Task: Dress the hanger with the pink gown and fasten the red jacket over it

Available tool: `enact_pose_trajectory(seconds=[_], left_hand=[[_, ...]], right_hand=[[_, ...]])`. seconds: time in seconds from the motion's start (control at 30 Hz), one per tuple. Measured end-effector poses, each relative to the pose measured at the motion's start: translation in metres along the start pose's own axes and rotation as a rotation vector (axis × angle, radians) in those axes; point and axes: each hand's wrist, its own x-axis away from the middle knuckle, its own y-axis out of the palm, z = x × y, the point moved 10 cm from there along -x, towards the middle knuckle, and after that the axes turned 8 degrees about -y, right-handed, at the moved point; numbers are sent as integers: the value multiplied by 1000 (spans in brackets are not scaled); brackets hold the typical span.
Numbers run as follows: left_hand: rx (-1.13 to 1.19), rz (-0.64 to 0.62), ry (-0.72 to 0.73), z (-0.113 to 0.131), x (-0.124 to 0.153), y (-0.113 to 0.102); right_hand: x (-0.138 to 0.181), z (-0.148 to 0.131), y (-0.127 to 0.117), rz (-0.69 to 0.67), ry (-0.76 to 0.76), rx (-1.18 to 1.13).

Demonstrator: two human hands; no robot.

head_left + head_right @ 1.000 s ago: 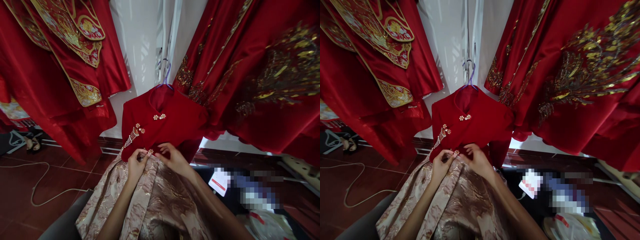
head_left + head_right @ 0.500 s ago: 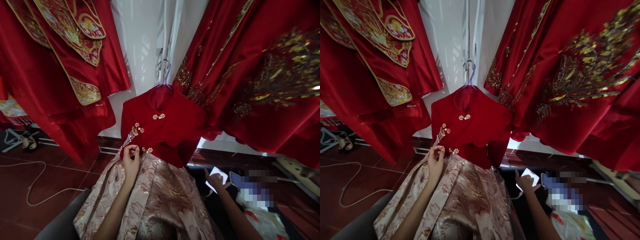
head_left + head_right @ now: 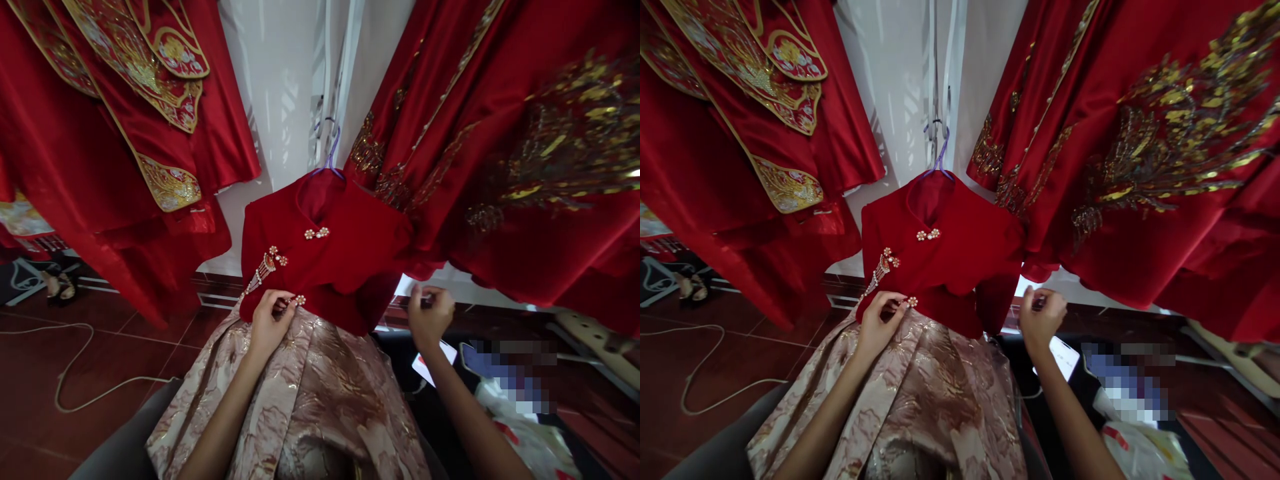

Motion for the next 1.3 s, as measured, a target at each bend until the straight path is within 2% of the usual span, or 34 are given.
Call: enact_pose_trajectory(seconds=[0.03,0.1,0.2,0.3,0.37,0.4,0.47,0.53,0.57,0.67,0.77,0.87,1.03,1.3], left_hand=[[-17,-25,19,4,0,2],[-60,-88,65,12,1,8],[-176,-164,133,23,4,16],[-328,-141,183,30,4,17],[-440,-82,202,33,2,15],[-496,-55,209,34,1,14],[-588,-28,224,34,0,14],[-637,-12,225,32,0,14],[-647,1,215,31,0,13],[-626,45,166,24,3,9],[-538,68,161,21,7,6],[-430,67,150,17,9,2],[-261,49,58,7,8,-4],[-240,58,21,1,6,-4]], right_hand=[[-3,-26,-2,19,-37,-29],[-6,-79,4,-59,-101,-144],[-5,-159,26,-320,-243,-286],[-12,-210,37,-439,-273,-343],[-18,-226,44,-482,-258,-380],[-17,-230,52,-549,-249,-413],[-1,-231,75,-791,-230,-503],[29,-221,98,-1067,-212,-551],[41,-212,106,-1155,-204,-528],[64,-189,122,-1254,-192,-415],[77,-196,127,-1332,-189,-535],[84,-212,127,-1365,-212,-660],[78,-208,137,-1245,-156,-594],[71,-219,136,-1124,-193,-668]])
